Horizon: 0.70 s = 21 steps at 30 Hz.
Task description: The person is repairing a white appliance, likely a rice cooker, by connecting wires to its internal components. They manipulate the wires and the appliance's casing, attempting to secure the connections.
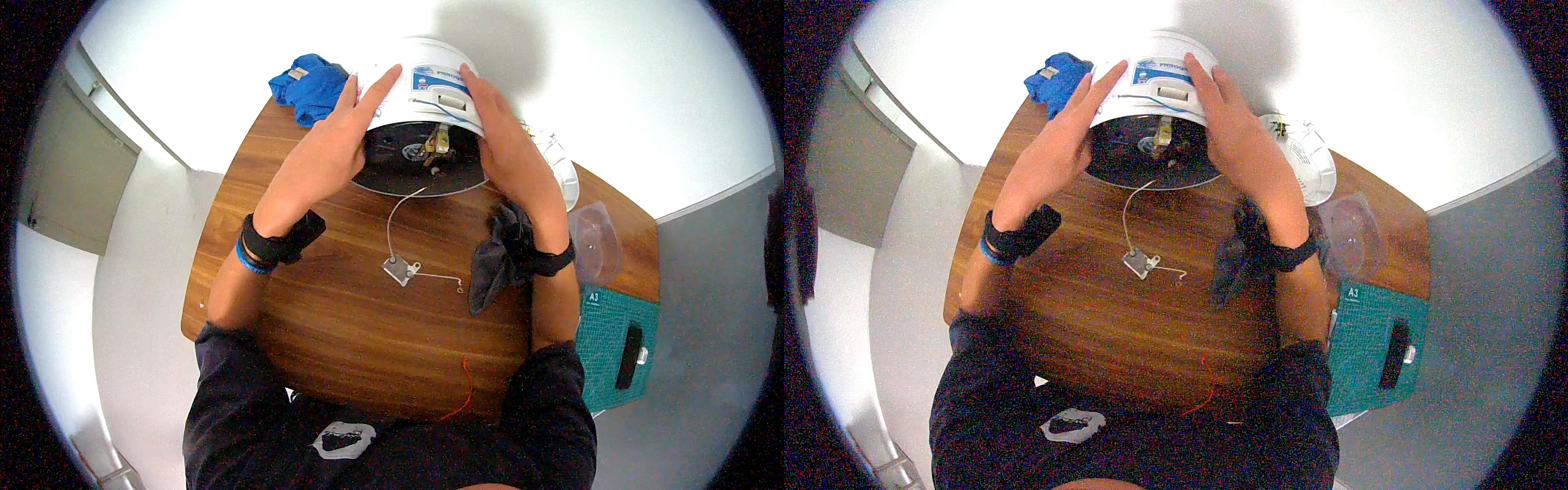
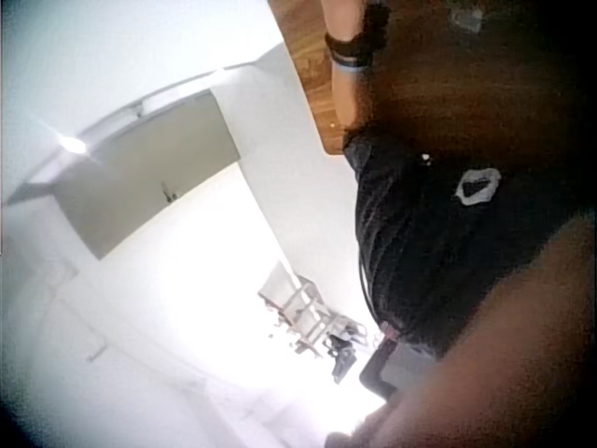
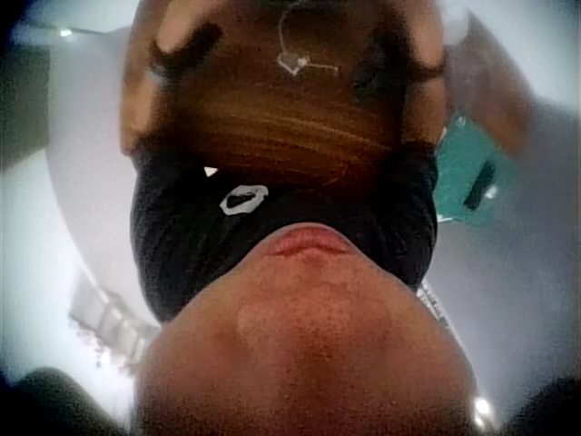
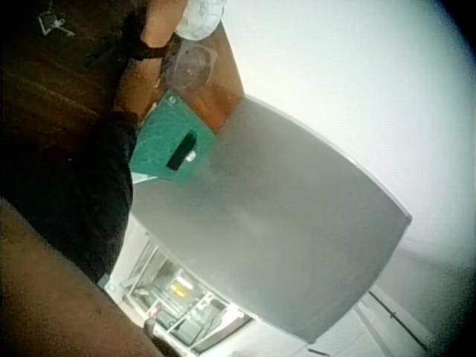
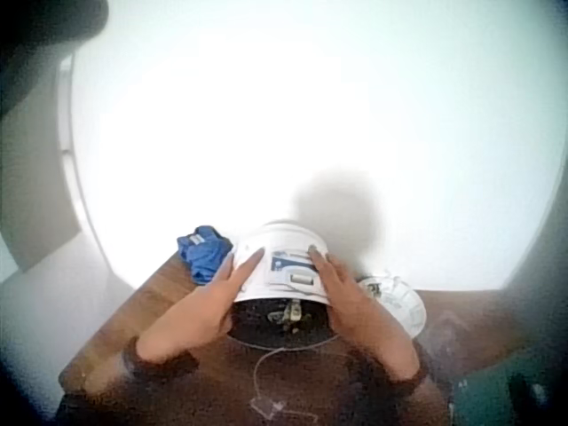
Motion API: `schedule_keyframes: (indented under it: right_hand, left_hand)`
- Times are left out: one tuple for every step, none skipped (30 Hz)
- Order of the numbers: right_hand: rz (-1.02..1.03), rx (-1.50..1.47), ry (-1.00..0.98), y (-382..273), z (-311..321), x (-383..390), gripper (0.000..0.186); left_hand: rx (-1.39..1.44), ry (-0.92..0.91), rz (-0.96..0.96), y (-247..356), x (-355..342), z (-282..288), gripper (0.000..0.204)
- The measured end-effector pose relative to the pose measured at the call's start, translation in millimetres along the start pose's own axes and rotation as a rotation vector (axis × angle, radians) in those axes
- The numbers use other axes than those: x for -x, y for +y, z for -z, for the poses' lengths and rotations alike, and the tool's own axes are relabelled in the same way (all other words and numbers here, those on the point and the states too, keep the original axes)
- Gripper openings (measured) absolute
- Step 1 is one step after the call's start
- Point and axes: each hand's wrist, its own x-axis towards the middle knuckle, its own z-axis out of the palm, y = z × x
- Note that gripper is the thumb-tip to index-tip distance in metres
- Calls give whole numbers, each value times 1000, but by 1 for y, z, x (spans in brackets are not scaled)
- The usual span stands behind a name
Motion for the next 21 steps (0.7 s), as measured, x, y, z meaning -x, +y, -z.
schedule_keyframes:
  right_hand:
    - [22, 19, -1, 0, 1, 1, 86]
    - [43, 38, -2, 0, 2, 2, 85]
    - [63, 58, -3, -1, 4, 3, 84]
    - [64, 66, 9, -3, 4, 5, 84]
    - [64, 74, 20, -7, 4, 6, 84]
    - [62, 82, 32, -9, 3, 7, 85]
    - [53, 87, 43, -9, 2, 8, 85]
    - [44, 92, 54, -7, -1, 9, 86]
    - [33, 99, 66, -5, -2, 11, 87]
    - [57, 103, 99, 0, -6, 13, 89]
    - [81, 108, 132, 6, -11, 14, 91]
    - [109, 111, 164, 8, -14, 14, 93]
    - [99, 106, 149, 9, -13, 14, 93]
    - [90, 101, 133, 9, -13, 14, 93]
    - [80, 95, 115, 7, -13, 15, 94]
    - [86, 76, 111, 4, -12, 17, 93]
    - [93, 56, 108, -1, -9, 17, 93]
    - [96, 38, 100, -4, -7, 19, 93]
    - [105, 40, 109, -7, -7, 21, 91]
    - [113, 41, 117, -9, -7, 24, 89]
    - [124, 38, 127, -11, -8, 25, 88]
  left_hand:
    - [-11, 7, -11, 0, 0, 0, 98]
    - [-22, 15, -21, 1, 0, -1, 98]
    - [-18, 11, -24, 0, 1, -2, 98]
    - [-15, 15, -34, 0, 1, -2, 99]
    - [-12, 19, -45, -1, 1, -3, 100]
    - [-11, 28, -64, 0, 0, -3, 101]
    - [-10, 37, -83, 0, 0, -4, 102]
    - [-15, 37, -92, 2, -1, -4, 104]
    - [-19, 36, -104, 5, -3, -3, 106]
    - [-24, 36, -116, 7, -4, -3, 107]
    - [-5, 19, -111, 8, -5, -3, 109]
    - [12, 4, -103, 5, -5, -3, 111]
    - [27, -11, -94, 2, -6, -3, 113]
    - [20, 11, -126, -2, -6, -5, 114]
    - [14, 33, -154, -8, -6, -8, 115]
    - [8, 55, -182, -12, -6, -9, 116]
    - [1, 50, -190, -14, -4, -8, 115]
    - [0, 43, -195, -14, -3, -9, 115]
    - [-2, 36, -200, -14, -1, -10, 115]
    - [-27, 36, -211, -17, -1, -12, 113]
    - [-57, 35, -220, -20, -1, -13, 112]
